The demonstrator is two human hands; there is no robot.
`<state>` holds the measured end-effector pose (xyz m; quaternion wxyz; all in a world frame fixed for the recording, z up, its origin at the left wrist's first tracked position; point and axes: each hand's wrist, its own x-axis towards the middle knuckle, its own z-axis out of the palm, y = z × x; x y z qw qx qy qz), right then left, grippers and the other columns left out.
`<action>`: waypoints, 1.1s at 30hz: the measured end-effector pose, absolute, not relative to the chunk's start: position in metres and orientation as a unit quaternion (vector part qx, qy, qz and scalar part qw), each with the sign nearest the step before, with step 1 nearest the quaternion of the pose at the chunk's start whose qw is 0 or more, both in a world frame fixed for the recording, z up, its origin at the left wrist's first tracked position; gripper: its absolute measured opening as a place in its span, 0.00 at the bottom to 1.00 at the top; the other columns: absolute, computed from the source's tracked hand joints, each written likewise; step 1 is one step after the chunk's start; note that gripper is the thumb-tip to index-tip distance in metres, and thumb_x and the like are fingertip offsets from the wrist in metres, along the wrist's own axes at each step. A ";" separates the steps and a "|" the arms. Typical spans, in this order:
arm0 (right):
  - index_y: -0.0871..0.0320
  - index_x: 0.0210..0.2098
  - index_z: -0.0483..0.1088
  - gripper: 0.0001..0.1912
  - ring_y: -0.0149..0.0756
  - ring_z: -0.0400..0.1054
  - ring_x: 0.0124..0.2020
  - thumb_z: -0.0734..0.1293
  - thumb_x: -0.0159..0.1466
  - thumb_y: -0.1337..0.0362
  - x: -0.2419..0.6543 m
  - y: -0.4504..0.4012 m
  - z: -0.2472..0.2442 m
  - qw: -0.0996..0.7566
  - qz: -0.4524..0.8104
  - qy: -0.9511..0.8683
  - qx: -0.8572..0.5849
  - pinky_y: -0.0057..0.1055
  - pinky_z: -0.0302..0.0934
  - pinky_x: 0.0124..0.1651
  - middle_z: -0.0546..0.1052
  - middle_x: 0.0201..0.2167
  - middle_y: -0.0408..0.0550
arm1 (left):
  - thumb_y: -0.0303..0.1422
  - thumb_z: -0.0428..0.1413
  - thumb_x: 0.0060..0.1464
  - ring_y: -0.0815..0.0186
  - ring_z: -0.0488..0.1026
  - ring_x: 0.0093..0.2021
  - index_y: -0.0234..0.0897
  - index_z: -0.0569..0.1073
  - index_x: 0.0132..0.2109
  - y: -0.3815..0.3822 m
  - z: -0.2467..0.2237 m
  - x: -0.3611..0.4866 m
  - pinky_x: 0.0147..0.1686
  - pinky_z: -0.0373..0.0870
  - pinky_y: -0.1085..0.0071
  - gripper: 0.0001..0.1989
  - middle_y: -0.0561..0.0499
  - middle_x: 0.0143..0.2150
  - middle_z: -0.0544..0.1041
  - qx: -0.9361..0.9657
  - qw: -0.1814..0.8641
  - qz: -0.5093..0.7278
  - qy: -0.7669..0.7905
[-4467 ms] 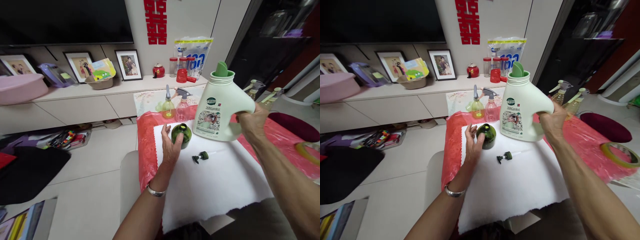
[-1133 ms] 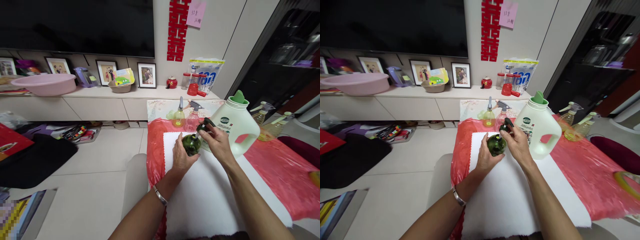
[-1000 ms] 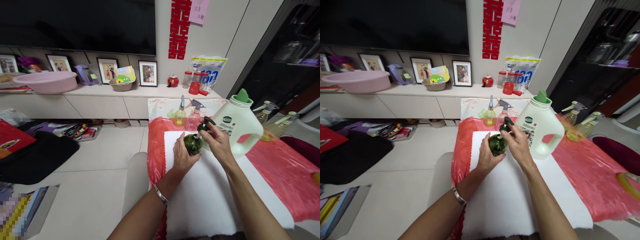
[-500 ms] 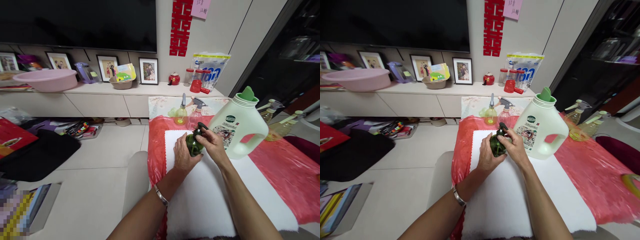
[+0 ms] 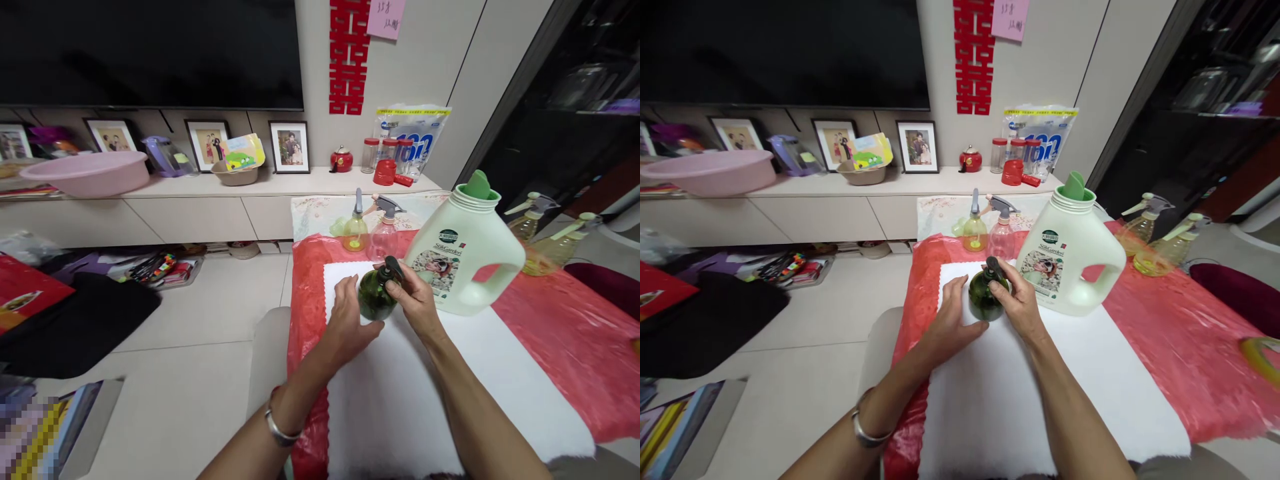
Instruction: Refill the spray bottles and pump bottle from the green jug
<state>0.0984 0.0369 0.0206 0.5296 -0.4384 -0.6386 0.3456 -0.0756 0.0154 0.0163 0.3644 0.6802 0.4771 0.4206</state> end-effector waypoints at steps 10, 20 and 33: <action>0.62 0.56 0.69 0.31 0.33 0.66 0.54 0.64 0.67 0.42 0.102 0.042 0.025 0.507 0.283 -0.672 -0.459 0.31 0.64 0.60 0.69 0.54 0.52 | 0.24 0.57 0.52 0.57 0.73 0.57 0.40 0.71 0.56 0.028 0.059 -0.060 0.60 0.70 0.57 0.23 0.44 0.55 0.76 0.678 0.346 0.489 0.426; 0.61 0.50 0.73 0.24 0.32 0.66 0.46 0.68 0.63 0.48 0.111 0.039 0.073 0.410 0.157 -0.747 -0.499 0.28 0.63 0.48 0.71 0.45 0.50 | 0.27 0.62 0.51 0.55 0.73 0.59 0.40 0.68 0.58 0.044 0.036 -0.040 0.61 0.69 0.55 0.27 0.44 0.57 0.76 0.667 0.341 0.512 0.421; 0.63 0.38 0.72 0.25 0.28 0.62 0.34 0.66 0.64 0.44 0.110 0.048 0.076 0.347 0.117 -0.754 -0.545 0.24 0.54 0.38 0.70 0.34 0.48 | 0.27 0.60 0.54 0.58 0.73 0.57 0.41 0.69 0.57 0.037 0.008 -0.026 0.62 0.68 0.57 0.24 0.45 0.54 0.76 0.639 0.265 0.605 0.394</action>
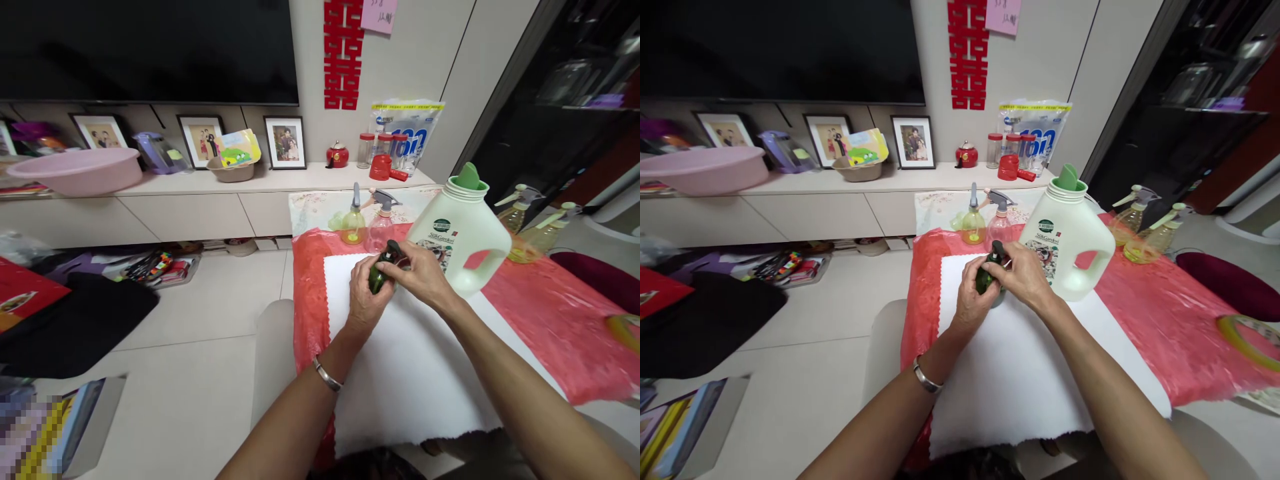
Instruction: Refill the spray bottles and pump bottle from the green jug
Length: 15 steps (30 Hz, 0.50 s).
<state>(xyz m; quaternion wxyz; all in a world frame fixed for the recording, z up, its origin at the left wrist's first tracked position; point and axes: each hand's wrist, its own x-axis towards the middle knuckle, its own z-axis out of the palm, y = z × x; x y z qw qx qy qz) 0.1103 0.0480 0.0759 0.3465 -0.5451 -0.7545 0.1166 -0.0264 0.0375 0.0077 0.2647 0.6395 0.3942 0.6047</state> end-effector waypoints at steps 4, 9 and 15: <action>0.64 0.35 0.70 0.29 0.28 0.61 0.34 0.69 0.59 0.41 0.108 0.047 0.075 0.352 0.101 -0.749 -0.553 0.24 0.52 0.36 0.69 0.33 0.49 | 0.27 0.58 0.55 0.58 0.72 0.59 0.42 0.69 0.59 0.038 0.006 -0.028 0.63 0.68 0.57 0.24 0.46 0.56 0.76 0.650 0.258 0.596 0.394; 0.65 0.34 0.69 0.31 0.27 0.60 0.33 0.67 0.60 0.39 0.105 0.046 0.077 0.344 0.097 -0.745 -0.564 0.24 0.50 0.36 0.69 0.33 0.50 | 0.29 0.59 0.57 0.58 0.73 0.59 0.40 0.69 0.59 0.039 0.002 -0.030 0.62 0.68 0.57 0.23 0.44 0.56 0.76 0.654 0.244 0.614 0.369; 0.65 0.31 0.67 0.28 0.25 0.57 0.28 0.65 0.60 0.41 0.103 0.046 0.085 0.312 0.103 -0.732 -0.597 0.23 0.46 0.33 0.68 0.29 0.47 | 0.30 0.60 0.57 0.57 0.73 0.58 0.38 0.68 0.60 0.042 -0.006 -0.026 0.61 0.70 0.56 0.23 0.42 0.56 0.76 0.654 0.194 0.636 0.362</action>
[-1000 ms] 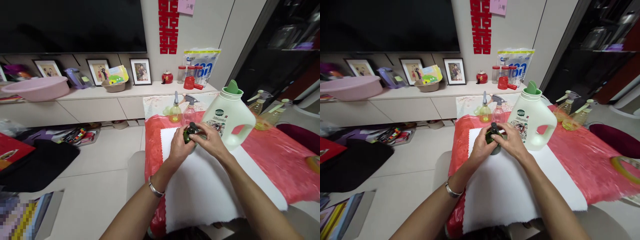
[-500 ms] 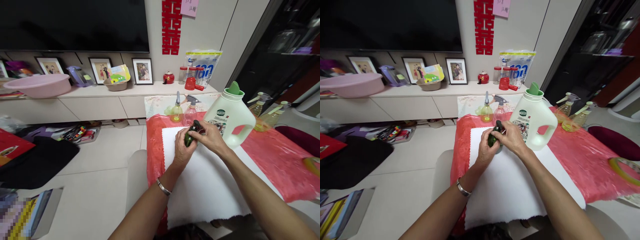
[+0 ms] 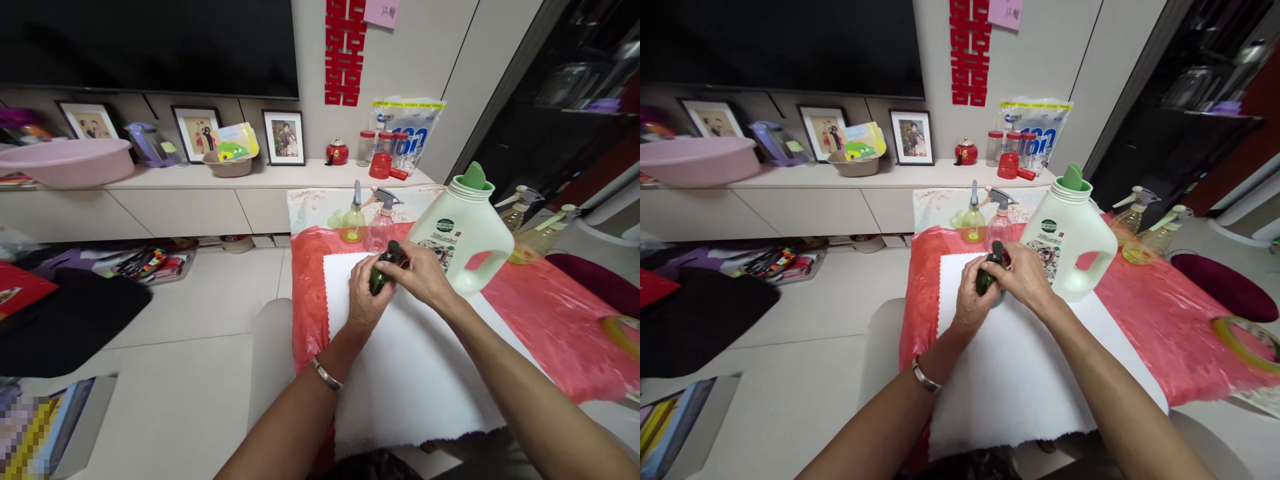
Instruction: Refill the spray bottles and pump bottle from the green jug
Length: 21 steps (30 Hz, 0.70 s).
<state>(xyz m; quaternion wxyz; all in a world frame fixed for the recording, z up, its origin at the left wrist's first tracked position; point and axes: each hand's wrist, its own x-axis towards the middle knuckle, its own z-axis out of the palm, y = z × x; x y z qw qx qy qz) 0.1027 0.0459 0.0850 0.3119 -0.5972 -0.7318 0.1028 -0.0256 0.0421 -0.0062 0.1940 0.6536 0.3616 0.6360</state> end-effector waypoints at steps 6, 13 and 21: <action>0.65 0.30 0.67 0.30 0.24 0.56 0.28 0.65 0.60 0.39 0.098 0.042 0.088 0.296 0.092 -0.726 -0.614 0.22 0.45 0.33 0.67 0.28 0.47 | 0.31 0.62 0.55 0.55 0.73 0.58 0.37 0.68 0.60 0.041 -0.007 -0.023 0.60 0.71 0.55 0.26 0.40 0.55 0.76 0.655 0.153 0.642 0.368; 0.65 0.30 0.66 0.30 0.25 0.56 0.29 0.64 0.61 0.40 0.098 0.040 0.086 0.301 0.068 -0.727 -0.613 0.22 0.44 0.34 0.67 0.30 0.49 | 0.28 0.61 0.55 0.56 0.73 0.58 0.38 0.65 0.64 0.040 -0.008 -0.025 0.61 0.71 0.55 0.29 0.41 0.57 0.76 0.662 0.154 0.638 0.362; 0.62 0.41 0.72 0.26 0.27 0.63 0.36 0.66 0.61 0.43 0.106 0.036 0.094 0.306 0.100 -0.769 -0.552 0.22 0.53 0.38 0.70 0.36 0.47 | 0.30 0.61 0.58 0.57 0.73 0.59 0.40 0.66 0.64 0.040 -0.006 -0.025 0.60 0.71 0.55 0.27 0.42 0.57 0.76 0.658 0.156 0.651 0.345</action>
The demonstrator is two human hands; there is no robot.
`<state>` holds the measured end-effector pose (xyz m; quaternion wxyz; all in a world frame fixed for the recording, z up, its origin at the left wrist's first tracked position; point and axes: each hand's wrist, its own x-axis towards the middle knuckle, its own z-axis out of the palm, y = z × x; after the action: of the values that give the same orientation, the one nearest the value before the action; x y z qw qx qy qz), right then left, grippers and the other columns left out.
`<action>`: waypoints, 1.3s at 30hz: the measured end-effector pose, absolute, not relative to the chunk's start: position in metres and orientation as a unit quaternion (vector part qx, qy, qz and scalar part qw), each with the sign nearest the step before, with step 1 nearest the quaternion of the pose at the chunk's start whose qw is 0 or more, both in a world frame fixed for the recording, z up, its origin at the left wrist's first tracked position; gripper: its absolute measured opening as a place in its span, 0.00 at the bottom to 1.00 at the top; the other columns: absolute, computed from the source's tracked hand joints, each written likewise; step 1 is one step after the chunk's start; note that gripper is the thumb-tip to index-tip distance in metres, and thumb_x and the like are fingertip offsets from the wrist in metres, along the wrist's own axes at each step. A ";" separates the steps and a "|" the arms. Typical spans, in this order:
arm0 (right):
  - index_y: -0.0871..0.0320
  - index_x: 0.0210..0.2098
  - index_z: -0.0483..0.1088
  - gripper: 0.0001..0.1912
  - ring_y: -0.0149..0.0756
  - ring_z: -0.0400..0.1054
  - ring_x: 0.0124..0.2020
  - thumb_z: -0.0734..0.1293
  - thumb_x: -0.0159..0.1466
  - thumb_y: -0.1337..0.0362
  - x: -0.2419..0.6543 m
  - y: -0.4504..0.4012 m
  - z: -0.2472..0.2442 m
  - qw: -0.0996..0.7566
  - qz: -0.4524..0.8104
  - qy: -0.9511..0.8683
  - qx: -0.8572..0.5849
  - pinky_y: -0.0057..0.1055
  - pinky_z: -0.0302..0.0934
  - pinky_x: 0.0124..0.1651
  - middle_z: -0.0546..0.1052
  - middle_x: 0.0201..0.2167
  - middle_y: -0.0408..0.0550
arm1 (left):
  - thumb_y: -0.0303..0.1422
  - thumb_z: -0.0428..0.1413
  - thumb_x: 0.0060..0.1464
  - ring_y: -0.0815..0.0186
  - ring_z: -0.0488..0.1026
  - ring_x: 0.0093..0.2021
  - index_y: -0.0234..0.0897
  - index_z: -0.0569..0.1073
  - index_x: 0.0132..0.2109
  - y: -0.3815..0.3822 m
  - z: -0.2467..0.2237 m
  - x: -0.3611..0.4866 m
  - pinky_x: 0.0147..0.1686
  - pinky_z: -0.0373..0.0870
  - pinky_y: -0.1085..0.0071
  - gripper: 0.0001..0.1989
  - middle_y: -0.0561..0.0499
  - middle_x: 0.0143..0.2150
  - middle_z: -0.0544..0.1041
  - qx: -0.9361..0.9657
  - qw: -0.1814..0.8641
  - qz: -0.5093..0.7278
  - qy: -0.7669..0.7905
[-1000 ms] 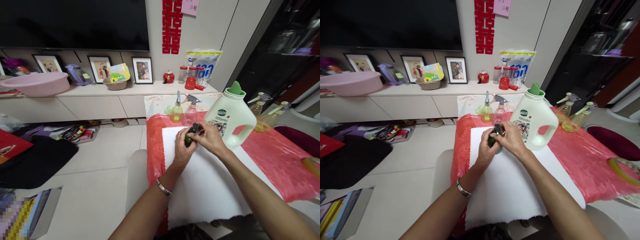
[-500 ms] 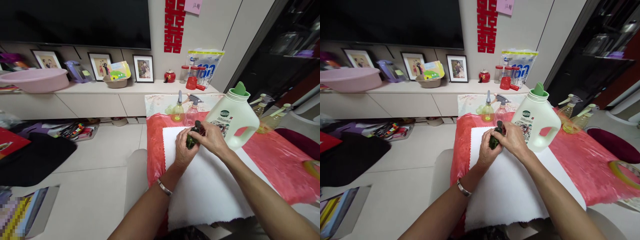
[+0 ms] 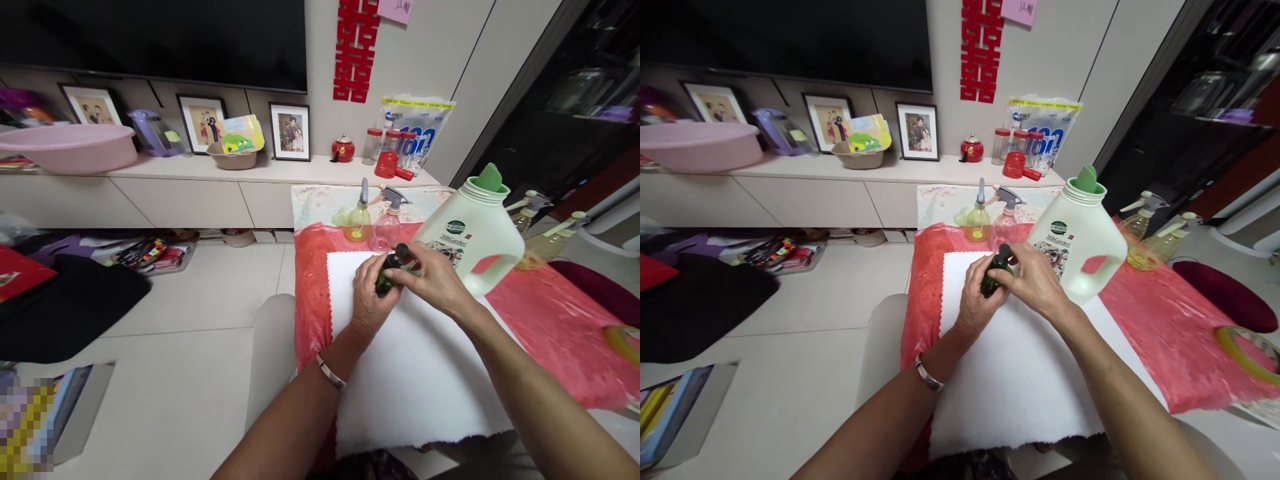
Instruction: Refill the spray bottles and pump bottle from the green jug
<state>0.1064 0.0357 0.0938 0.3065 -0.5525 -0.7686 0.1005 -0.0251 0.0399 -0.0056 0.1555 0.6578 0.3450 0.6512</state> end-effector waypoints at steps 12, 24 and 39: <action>0.63 0.36 0.73 0.22 0.27 0.64 0.34 0.66 0.62 0.47 0.106 0.041 0.096 0.310 0.096 -0.775 -0.542 0.24 0.54 0.38 0.71 0.34 0.47 | 0.30 0.62 0.56 0.55 0.73 0.59 0.39 0.65 0.63 0.041 -0.009 -0.025 0.61 0.71 0.54 0.29 0.42 0.57 0.75 0.659 0.157 0.646 0.352; 0.61 0.46 0.74 0.26 0.27 0.68 0.41 0.65 0.64 0.44 0.115 0.040 0.095 0.305 0.173 -0.785 -0.510 0.21 0.63 0.41 0.72 0.42 0.47 | 0.30 0.63 0.55 0.56 0.73 0.59 0.39 0.66 0.61 0.040 -0.007 -0.025 0.61 0.71 0.55 0.28 0.42 0.57 0.75 0.653 0.171 0.650 0.349; 0.63 0.45 0.74 0.25 0.27 0.66 0.36 0.69 0.62 0.46 0.119 0.043 0.107 0.269 0.162 -0.797 -0.515 0.22 0.61 0.37 0.72 0.39 0.48 | 0.28 0.63 0.52 0.55 0.73 0.59 0.41 0.66 0.61 0.039 -0.006 -0.026 0.61 0.70 0.53 0.29 0.42 0.57 0.75 0.656 0.194 0.632 0.364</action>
<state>0.1191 0.0428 0.1067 0.2692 -0.5155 -0.7972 0.1622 -0.0262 0.0387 -0.0055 0.1942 0.6564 0.3641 0.6316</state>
